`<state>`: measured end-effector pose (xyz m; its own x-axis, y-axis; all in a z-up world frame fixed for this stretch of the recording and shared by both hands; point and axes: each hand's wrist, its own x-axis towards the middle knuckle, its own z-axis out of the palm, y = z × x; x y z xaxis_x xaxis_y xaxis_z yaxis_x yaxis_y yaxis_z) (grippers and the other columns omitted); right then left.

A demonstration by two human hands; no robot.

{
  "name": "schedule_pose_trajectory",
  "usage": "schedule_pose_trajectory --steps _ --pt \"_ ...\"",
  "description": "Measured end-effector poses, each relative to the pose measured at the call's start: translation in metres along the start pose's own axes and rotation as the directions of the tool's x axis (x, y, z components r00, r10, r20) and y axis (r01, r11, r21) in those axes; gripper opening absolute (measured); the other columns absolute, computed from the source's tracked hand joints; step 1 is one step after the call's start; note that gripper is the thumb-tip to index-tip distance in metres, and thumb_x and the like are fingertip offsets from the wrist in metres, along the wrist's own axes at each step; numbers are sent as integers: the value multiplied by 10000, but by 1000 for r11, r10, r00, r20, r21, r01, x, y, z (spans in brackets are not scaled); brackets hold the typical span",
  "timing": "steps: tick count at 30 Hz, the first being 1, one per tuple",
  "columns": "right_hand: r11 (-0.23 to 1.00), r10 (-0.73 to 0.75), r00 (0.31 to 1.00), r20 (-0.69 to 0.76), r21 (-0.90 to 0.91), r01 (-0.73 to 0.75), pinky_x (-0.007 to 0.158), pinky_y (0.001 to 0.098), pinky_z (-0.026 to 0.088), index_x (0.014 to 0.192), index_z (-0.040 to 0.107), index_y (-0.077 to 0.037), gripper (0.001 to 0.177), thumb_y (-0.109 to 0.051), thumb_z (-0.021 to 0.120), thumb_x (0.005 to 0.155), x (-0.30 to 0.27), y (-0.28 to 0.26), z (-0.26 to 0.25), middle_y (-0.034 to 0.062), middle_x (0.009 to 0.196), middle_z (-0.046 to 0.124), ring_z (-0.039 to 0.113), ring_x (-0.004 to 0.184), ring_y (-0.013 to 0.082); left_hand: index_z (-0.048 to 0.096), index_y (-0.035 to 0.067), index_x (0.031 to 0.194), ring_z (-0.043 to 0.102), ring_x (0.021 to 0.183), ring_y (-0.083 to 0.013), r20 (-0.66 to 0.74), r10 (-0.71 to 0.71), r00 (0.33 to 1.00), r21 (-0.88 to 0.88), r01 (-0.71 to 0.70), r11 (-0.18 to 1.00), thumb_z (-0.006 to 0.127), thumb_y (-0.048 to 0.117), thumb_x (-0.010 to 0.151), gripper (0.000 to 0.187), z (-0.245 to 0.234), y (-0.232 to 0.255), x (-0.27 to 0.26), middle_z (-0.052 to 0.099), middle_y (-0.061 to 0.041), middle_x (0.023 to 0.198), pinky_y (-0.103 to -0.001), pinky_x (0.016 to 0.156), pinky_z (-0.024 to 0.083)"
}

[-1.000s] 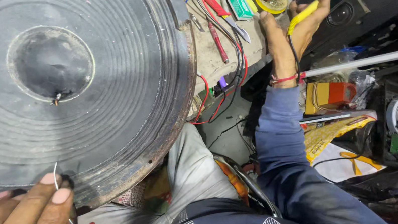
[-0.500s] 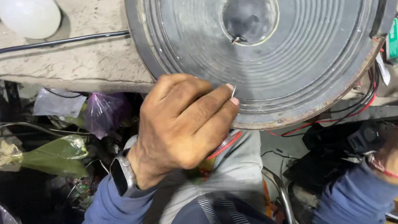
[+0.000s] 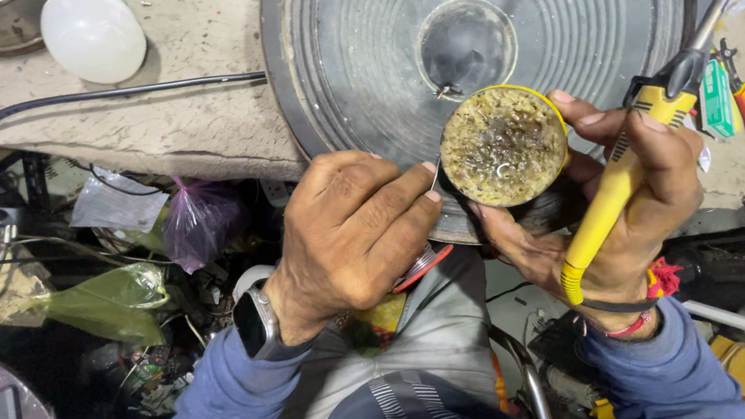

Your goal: The person uses a soldering iron to heat and attach wires to the central voice coil area of a large speaker cone. They repeatedly apply solder and flux to secure the connection while holding the speaker cone steady with the other hand.

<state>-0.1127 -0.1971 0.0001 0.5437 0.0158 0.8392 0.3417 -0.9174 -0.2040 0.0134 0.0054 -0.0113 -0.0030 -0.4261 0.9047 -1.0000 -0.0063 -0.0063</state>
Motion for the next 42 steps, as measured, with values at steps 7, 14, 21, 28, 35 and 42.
schedule_pose_trajectory --steps 7,14,21,28,35,42 --pt "1000 -1 1000 -1 29 1 1096 383 584 1574 179 -124 1110 -62 996 825 -6 -2 5 96 1376 319 526 1275 223 719 -13 1055 667 1033 -237 -66 -7 998 40 10 999 751 86 883 201 7 4 -8 726 -127 1171 -434 902 577" --pt "998 -54 998 -23 35 55 1119 405 575 1561 190 -137 1098 -45 980 804 -10 2 9 97 1378 317 521 1271 207 727 -15 1097 662 1048 -239 -37 -9 999 27 10 1000 745 109 904 229 7 5 -12 710 -111 1187 -433 934 566" --pt "998 -24 999 -27 54 25 1157 371 602 1574 178 -168 1101 -34 983 835 -14 2 8 96 1346 330 517 1289 208 723 -17 1081 661 1041 -250 -39 12 999 57 -10 998 730 112 897 226 9 7 -14 707 -124 1178 -443 941 564" --pt "994 -6 998 -63 109 13 1159 401 547 1572 177 -201 1126 -31 1003 826 -21 7 11 88 1335 369 524 1217 185 715 -29 1062 665 1015 -251 -20 -35 999 61 36 997 719 126 897 227 7 10 -10 710 -124 1137 -432 910 557" --pt "992 -36 999 -40 121 40 1144 406 565 1557 169 -233 1113 -23 981 826 -29 10 11 113 1337 376 580 1233 247 719 -24 1043 671 1001 -256 -30 -81 996 62 83 995 714 117 883 213 9 15 -10 718 -114 1116 -429 890 542" --pt "980 -7 1000 -5 200 8 1110 408 591 1553 194 -288 1078 -7 967 856 -37 9 12 118 1357 413 577 1333 298 703 14 1098 667 1033 -264 -7 -205 979 -53 205 977 734 142 899 239 2 15 -13 712 -90 1134 -418 884 508"
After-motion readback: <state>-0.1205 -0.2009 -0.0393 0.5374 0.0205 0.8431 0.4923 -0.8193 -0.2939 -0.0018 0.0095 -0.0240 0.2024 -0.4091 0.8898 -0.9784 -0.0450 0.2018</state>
